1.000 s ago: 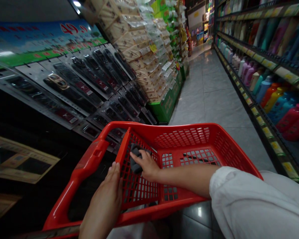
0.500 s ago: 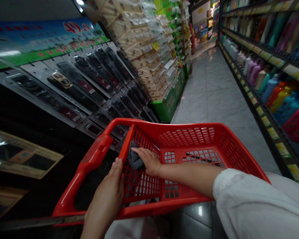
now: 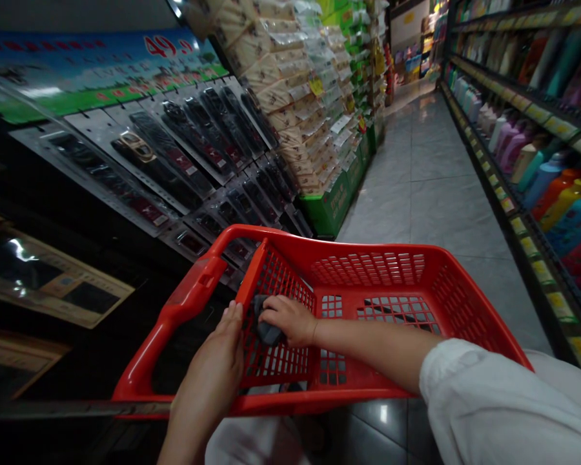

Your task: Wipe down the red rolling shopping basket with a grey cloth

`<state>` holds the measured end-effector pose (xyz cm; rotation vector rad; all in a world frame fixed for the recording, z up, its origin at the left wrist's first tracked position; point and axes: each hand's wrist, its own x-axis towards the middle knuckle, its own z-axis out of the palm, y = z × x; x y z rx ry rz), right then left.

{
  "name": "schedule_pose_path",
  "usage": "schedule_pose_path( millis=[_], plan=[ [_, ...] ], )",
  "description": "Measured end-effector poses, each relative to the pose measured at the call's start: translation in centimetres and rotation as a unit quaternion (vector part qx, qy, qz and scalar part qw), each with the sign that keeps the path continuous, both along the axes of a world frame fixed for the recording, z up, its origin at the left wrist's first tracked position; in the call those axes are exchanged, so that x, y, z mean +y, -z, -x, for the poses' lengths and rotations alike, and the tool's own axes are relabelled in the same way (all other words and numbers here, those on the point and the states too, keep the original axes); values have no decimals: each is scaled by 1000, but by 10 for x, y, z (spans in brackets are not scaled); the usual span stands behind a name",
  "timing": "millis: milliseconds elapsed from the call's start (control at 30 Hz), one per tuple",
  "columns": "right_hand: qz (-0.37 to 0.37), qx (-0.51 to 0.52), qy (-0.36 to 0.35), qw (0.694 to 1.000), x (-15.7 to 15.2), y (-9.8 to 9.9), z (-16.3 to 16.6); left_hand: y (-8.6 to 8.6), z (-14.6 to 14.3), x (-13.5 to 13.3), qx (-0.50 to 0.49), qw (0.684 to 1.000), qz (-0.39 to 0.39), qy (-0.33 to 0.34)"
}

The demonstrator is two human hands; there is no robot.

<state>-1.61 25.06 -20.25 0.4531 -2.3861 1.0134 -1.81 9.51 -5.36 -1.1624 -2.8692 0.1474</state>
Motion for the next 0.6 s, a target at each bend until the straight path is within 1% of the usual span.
schedule_pose_path(
  millis=[33, 67, 133, 200, 233, 333, 400, 467, 533, 600],
  plan=[
    [-19, -19, 0, 1000, 2, 6, -1, 1, 0, -1, 4, 1000, -6, 2],
    [-22, -44, 17, 999, 5, 12, -2, 1, 0, -1, 7, 1000, -9, 3],
    [12, -94, 77, 992, 13, 19, 2, 1, -1, -1, 9, 1000, -8, 3],
    [65, -103, 116, 986, 18, 17, 7, 0, -1, 0, 6, 1000, -1, 2],
    [88, -87, 114, 986, 18, 13, 10, 0, -1, 1, 5, 1000, 3, 2],
    [145, -10, 72, 987, 15, -1, 14, -1, -1, 1, 0, 1000, 8, 4],
    [177, 14, 60, 982, 11, -1, 13, 0, 0, 0, 2, 1000, 2, 4],
    [180, 4, 52, 982, 9, 12, 10, 1, 0, 0, 1, 1000, -4, 5],
    [169, -35, 50, 984, 9, 32, 6, 2, 0, -1, -3, 1000, -3, 4],
    [188, -91, 79, 975, 10, 52, 7, 2, 1, -1, -7, 1000, 0, 2]
  ],
)
